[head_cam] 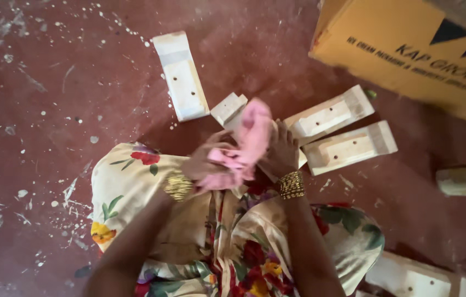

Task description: The person sits on the floor and wipes white foam blocks one at a time with a pink cloth, turning each block to clean its surfaces, then sets it aside with the finished blocks.

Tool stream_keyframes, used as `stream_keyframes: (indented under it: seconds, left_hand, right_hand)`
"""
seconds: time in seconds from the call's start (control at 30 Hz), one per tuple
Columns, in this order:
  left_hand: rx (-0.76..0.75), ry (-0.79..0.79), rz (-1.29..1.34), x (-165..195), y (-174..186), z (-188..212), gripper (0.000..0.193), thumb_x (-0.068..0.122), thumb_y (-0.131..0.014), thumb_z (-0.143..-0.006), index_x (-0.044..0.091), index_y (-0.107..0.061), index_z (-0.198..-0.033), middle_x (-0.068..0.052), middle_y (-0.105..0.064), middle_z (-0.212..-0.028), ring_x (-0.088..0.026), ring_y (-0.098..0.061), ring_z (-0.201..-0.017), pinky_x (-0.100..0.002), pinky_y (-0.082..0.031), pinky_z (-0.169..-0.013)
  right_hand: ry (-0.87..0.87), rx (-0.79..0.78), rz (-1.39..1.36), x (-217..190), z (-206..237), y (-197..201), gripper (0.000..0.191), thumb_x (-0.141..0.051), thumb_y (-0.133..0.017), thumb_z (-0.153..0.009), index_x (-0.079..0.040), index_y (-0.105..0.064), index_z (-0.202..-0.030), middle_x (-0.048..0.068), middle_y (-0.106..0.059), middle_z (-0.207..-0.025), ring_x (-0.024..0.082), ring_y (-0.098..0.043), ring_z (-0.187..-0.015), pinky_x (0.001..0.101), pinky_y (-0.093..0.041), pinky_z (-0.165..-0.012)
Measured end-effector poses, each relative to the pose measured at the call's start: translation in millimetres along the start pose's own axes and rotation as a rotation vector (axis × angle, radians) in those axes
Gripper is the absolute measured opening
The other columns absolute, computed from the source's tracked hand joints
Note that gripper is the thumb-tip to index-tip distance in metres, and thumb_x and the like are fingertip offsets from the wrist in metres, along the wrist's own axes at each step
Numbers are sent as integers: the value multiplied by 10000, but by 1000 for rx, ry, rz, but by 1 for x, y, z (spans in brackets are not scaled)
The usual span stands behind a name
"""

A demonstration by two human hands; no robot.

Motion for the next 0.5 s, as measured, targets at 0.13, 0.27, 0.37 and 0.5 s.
stream_keyframes:
  seconds: [0.13, 0.27, 0.37, 0.5]
  left_hand:
    - [22, -465, -745, -11, -63, -30, 747, 161, -868, -623, 243, -528, -1283, -154, -673, -1281, -283, -674, -1140, -422, -586, -928]
    - [-19, -453, -1234, -22, -87, -30, 504, 240, -860, -711, 155, -624, -1149, -114, -697, -1150, -281, -663, -1088, -444, -562, -931]
    - [-24, -239, -706, -10, -57, -27, 320, 251, -801, -925, 142, -593, -1141, -9, -730, -1043, -167, -763, -995, -349, -619, -917]
    - [508, -429, -1296, 31, 13, -61, 706, 141, -829, -776, 79, -534, -1415, -145, -637, -1265, -294, -612, -1174, -409, -543, -982]
  right_hand:
    - [-42, 0, 0, 10, 10, -9, 904, -482, -777, -752, -110, -418, -1493, 222, -443, -1495, 441, -475, -1311, 625, -394, -1009]
    - [-90, -17, -16, 11, 9, -6, 942, -451, -778, -740, -95, -378, -1514, 217, -428, -1507, 431, -466, -1319, 614, -388, -1026]
    - [-109, -49, -8, 3, 3, -2, 971, -428, -779, -731, -84, -348, -1530, 213, -417, -1516, 423, -459, -1324, 605, -383, -1039]
    - [-140, -108, -46, -9, -4, 8, 1012, -396, -781, -719, -69, -307, -1551, 208, -403, -1528, 413, -450, -1331, 594, -377, -1056]
Point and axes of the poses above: each hand's wrist, its own z-axis away from the middle knuckle, its own y-axis out of the back of the hand, x = y × z, the point moved 2 cm from there along -z, towards the middle knuckle
